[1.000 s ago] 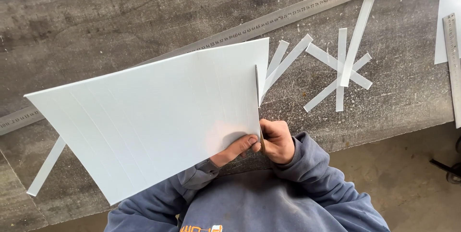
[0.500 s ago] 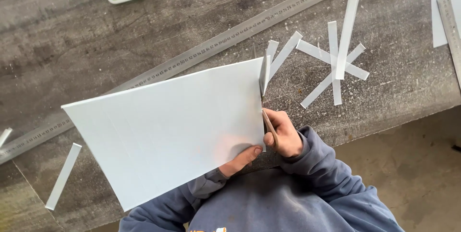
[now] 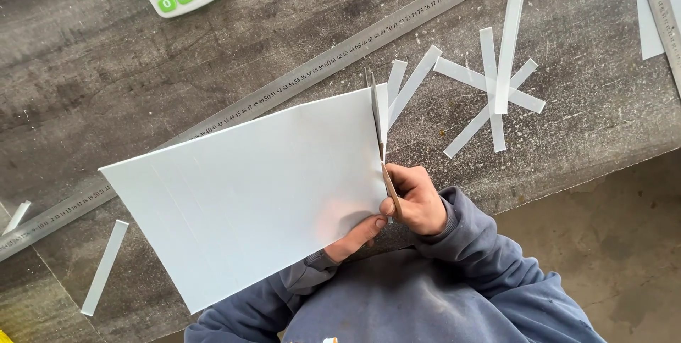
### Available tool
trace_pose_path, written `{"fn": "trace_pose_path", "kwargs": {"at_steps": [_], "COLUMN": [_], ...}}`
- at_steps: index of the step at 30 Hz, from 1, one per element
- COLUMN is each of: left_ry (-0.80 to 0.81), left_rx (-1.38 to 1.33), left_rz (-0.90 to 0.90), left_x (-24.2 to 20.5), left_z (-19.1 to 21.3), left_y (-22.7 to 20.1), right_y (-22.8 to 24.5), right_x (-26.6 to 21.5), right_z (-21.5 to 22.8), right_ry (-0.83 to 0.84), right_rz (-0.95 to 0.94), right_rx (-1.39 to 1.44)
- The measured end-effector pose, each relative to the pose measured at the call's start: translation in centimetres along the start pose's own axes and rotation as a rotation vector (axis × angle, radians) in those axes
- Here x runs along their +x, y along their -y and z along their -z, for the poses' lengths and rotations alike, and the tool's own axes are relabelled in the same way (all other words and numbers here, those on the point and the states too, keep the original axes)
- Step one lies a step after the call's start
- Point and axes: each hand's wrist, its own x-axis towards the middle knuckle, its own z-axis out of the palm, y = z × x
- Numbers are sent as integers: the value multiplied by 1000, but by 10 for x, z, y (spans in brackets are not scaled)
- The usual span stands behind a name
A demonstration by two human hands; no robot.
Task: The person uses scissors to cut a large white plastic sheet into thin strips on a workbench. They repeatedly trim the edges of the sheet, creating a pile of cut strips on the table.
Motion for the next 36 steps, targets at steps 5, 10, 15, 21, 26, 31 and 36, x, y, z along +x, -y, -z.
{"fn": "trace_pose_path", "kwargs": {"at_steps": [5, 10, 15, 21, 26, 31, 36], "left_ry": [-13, -33, 42, -217, -514, -582, -613], "left_rx": [-4, -54, -266, -108, -283, -391, -161], "left_rz": [-3, -12, 266, -15, -200, -210, -148], "left_x": [-1, -1, 4, -22, -16, -12, -11], "left_z": [0, 5, 74, 118, 111, 106, 78], "left_y": [5, 47, 320, 241, 184, 175, 122], "right_y": [4, -5, -18, 44, 15, 6, 15], "right_x": [1, -1, -12, 24, 73, 88, 72], "right_z": [-4, 2, 8, -39, -49, -9, 59], "right_ry": [-46, -110, -113, 31, -221, -438, -562], "right_rz": [-35, 38, 16, 109, 257, 463, 572], "right_rx": [30, -26, 137, 211, 387, 425, 289]}}
